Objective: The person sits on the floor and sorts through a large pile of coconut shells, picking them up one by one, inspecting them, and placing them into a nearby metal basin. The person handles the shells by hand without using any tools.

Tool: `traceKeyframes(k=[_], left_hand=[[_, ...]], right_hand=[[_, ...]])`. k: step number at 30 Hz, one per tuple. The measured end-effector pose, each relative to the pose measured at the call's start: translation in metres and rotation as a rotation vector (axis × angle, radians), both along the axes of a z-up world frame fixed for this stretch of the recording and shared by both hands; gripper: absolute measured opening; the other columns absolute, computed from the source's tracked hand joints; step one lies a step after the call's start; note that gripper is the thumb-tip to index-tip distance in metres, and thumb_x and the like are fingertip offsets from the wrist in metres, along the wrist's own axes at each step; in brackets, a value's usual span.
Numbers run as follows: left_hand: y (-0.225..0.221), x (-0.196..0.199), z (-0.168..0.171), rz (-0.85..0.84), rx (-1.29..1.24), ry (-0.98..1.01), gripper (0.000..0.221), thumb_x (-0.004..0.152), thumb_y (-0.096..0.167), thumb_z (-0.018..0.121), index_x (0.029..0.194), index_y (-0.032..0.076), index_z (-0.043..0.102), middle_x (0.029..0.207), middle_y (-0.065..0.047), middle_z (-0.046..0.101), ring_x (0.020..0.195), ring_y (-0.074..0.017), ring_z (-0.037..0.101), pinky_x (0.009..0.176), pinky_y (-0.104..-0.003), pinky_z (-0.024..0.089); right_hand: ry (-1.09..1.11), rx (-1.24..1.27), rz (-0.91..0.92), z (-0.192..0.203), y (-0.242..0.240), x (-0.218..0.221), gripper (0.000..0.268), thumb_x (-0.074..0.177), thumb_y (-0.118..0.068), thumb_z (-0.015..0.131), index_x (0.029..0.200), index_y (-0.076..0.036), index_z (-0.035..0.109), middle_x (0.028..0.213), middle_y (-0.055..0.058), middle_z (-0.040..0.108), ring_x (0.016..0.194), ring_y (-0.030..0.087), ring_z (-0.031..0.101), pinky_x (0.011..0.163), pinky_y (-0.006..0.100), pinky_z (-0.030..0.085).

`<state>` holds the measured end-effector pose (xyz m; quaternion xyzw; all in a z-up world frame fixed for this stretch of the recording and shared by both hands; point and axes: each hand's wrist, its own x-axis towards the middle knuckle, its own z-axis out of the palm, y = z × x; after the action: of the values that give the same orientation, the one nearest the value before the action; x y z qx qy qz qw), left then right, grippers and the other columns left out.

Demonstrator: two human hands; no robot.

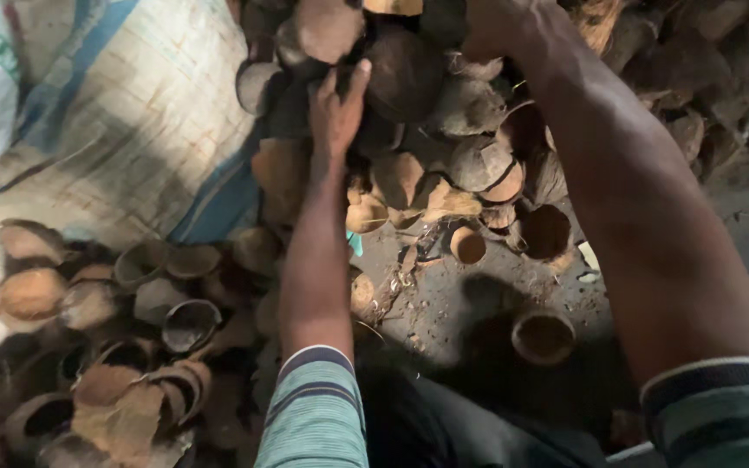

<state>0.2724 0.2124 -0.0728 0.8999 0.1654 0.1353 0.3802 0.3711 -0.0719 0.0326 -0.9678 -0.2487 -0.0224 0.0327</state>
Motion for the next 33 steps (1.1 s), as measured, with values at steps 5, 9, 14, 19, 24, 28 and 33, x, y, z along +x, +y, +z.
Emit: traceKeyframes(k=[5, 9, 14, 19, 24, 28, 33], left_hand=[[-0.013, -0.039, 0.001, -0.07, 0.098, -0.189, 0.085, 0.091, 0.075, 0.058, 0.126, -0.001, 0.07, 0.131, -0.026, 0.068, 0.128, -0.049, 0.058, 0.122, -0.052, 0.034], [-0.019, -0.088, 0.019, -0.275, 0.322, -0.288, 0.049, 0.097, 0.059, 0.06, 0.122, 0.022, 0.079, 0.123, -0.025, 0.072, 0.114, -0.0487, 0.063, 0.103, -0.054, 0.049], [-0.037, -0.098, 0.062, -0.197, -0.068, 0.238, 0.086, 0.099, 0.08, 0.045, 0.109, 0.002, 0.079, 0.108, -0.025, 0.079, 0.106, -0.041, 0.071, 0.096, -0.048, 0.056], [-0.08, -0.069, 0.056, 0.209, -0.37, 0.176, 0.111, 0.079, 0.083, 0.053, 0.157, 0.007, 0.034, 0.127, -0.029, 0.064, 0.118, -0.0497, 0.06, 0.097, -0.055, 0.047], [-0.072, -0.061, 0.02, 0.198, -0.278, 0.24, 0.102, 0.08, 0.086, 0.043, 0.152, 0.012, 0.048, 0.134, -0.022, 0.064, 0.121, -0.0436, 0.062, 0.1, -0.055, 0.047], [-0.072, -0.072, 0.001, 0.158, -0.19, 0.158, 0.096, 0.085, 0.084, 0.045, 0.145, 0.01, 0.057, 0.133, -0.021, 0.068, 0.121, -0.0414, 0.065, 0.099, -0.053, 0.051], [-0.071, -0.097, 0.008, 0.114, 0.016, 0.34, 0.098, 0.084, 0.082, 0.052, 0.147, 0.007, 0.049, 0.121, -0.026, 0.07, 0.11, -0.0445, 0.067, 0.094, -0.054, 0.051]], right_hand=[[0.002, -0.143, 0.091, 0.038, 0.004, -0.047, 0.099, 0.077, -0.029, 0.084, 0.161, -0.022, 0.035, 0.096, 0.021, 0.071, 0.096, 0.038, 0.067, 0.091, 0.056, 0.049], [0.076, -0.223, 0.125, 0.054, -0.008, -0.093, 0.105, 0.075, -0.021, 0.079, 0.165, -0.027, 0.025, 0.095, 0.018, 0.072, 0.1, 0.036, 0.067, 0.105, 0.061, 0.04], [0.144, -0.334, 0.108, 0.049, -0.017, -0.109, 0.093, 0.087, -0.027, 0.072, 0.168, -0.029, 0.026, 0.094, 0.009, 0.073, 0.094, 0.03, 0.072, 0.118, 0.069, 0.026], [-0.02, 0.199, 0.091, 0.028, -0.013, -0.057, 0.098, 0.08, -0.06, 0.081, 0.161, -0.025, 0.038, 0.137, 0.027, 0.06, 0.119, 0.051, 0.058, 0.1, 0.07, 0.033], [0.054, -0.017, 0.024, -0.017, 0.0, -0.009, 0.124, 0.065, -0.081, 0.077, 0.165, -0.027, 0.027, 0.147, 0.031, 0.05, 0.14, 0.054, 0.038, 0.108, 0.079, 0.014], [0.055, 0.038, 0.008, -0.041, -0.004, -0.014, 0.122, 0.063, -0.082, 0.076, 0.162, -0.031, 0.026, 0.163, 0.03, 0.032, 0.147, 0.054, 0.017, 0.108, 0.078, 0.008], [0.119, -0.027, -0.038, -0.02, -0.009, -0.042, 0.126, 0.063, -0.084, 0.073, 0.166, -0.029, 0.024, 0.154, 0.035, 0.041, 0.148, 0.057, 0.015, 0.116, 0.073, 0.005]])
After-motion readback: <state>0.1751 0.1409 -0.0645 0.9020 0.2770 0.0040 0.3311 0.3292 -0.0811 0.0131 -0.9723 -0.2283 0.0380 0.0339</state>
